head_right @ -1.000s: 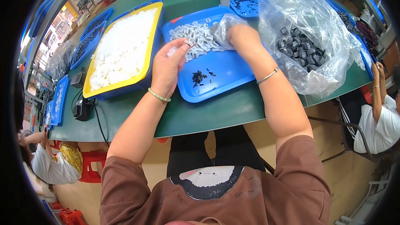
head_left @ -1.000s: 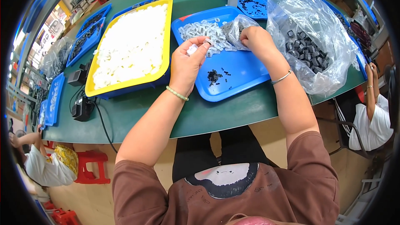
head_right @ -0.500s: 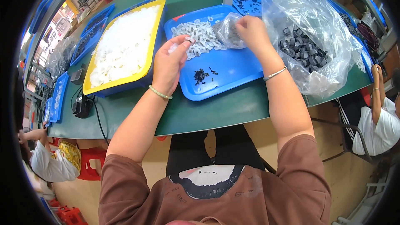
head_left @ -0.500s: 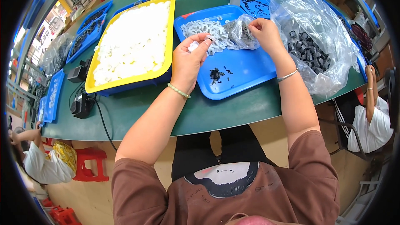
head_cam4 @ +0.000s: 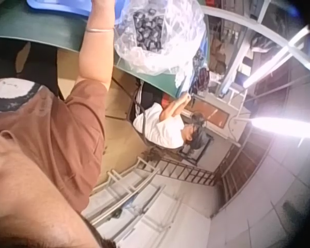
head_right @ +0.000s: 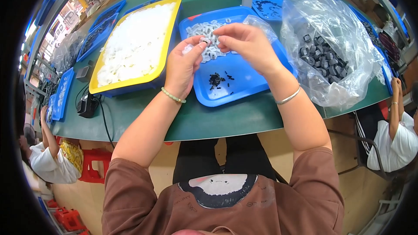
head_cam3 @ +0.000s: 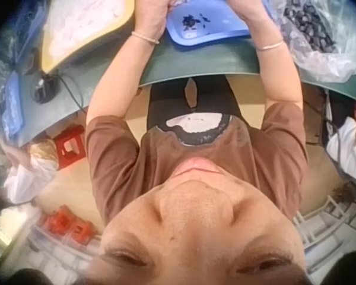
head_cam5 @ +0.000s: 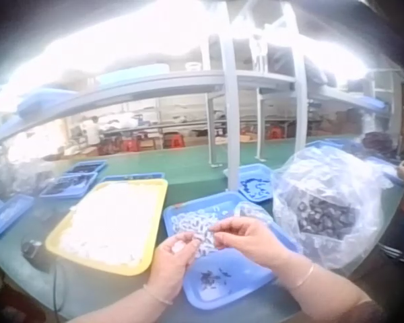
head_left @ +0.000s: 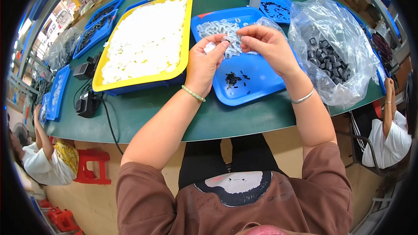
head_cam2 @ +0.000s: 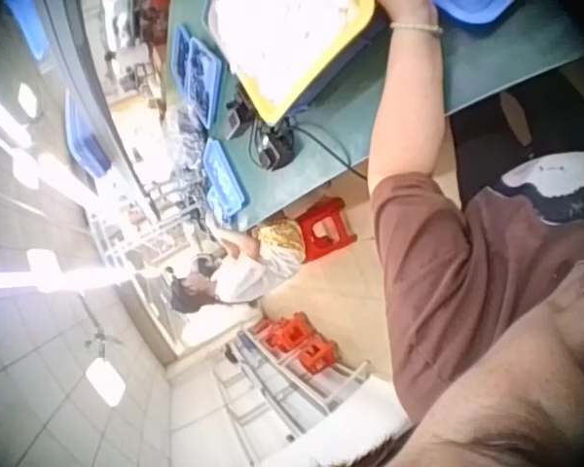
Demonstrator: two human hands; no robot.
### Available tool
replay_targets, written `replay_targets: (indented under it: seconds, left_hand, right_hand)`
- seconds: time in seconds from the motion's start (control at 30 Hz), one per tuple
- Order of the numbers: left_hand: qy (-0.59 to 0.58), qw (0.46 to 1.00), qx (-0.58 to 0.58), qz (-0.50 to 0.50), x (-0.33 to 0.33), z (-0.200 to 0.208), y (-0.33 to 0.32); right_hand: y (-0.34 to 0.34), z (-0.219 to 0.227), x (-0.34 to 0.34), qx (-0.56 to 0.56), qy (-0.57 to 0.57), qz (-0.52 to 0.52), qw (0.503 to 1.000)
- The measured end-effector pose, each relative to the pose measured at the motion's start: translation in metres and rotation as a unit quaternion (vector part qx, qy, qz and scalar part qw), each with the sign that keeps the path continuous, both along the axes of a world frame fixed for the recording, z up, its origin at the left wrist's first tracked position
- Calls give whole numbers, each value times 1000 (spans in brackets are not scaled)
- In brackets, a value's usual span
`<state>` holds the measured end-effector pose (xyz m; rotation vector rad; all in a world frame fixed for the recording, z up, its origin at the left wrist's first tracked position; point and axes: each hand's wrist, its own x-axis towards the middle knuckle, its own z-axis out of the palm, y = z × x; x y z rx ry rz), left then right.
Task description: The person takes white plastic components from a tray and attaches small black parts onto them one by one by hand.
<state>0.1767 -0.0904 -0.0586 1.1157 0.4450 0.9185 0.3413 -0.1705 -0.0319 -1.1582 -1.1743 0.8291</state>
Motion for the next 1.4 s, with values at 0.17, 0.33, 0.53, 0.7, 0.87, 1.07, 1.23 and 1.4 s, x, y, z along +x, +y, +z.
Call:
replay_targets:
  seconds: [0.17, 0.33, 0.53, 0.7, 0.87, 1.07, 1.23, 1.4]
  left_hand:
    - [0, 1000, 1, 5, 0, 0, -1]
    - [17, 1000, 14, 22, 2, 3, -5]
    - [33, 997, 34, 63, 7, -3, -5]
    - [-4, 998, -10, 64, 5, -4, -2]
    - [-24, 998, -12, 54, 7, -3, -1]
    - [-15, 998, 7, 60, 9, -6, 1]
    - [-30, 998, 1, 53, 6, -5, -3]
    - [-30, 998, 5, 47, 5, -6, -2]
  right_hand:
    - [2, -3, -13, 11, -29, -6, 999]
    - [10, -17, -14, 32, -33, -18, 999]
    - [13, -18, -16, -12, 7, 1, 1000]
    - [7, -9, 0, 1, -236, -57, 970]
    - [-13, 4, 2, -103, -351, 148, 919]
    - [-12, -1, -13, -136, -397, 249, 873]
    - [-14, -3, -22, -138, -441, 247, 852]
    - [-18, -2, -22, -72, -438, 199, 873]
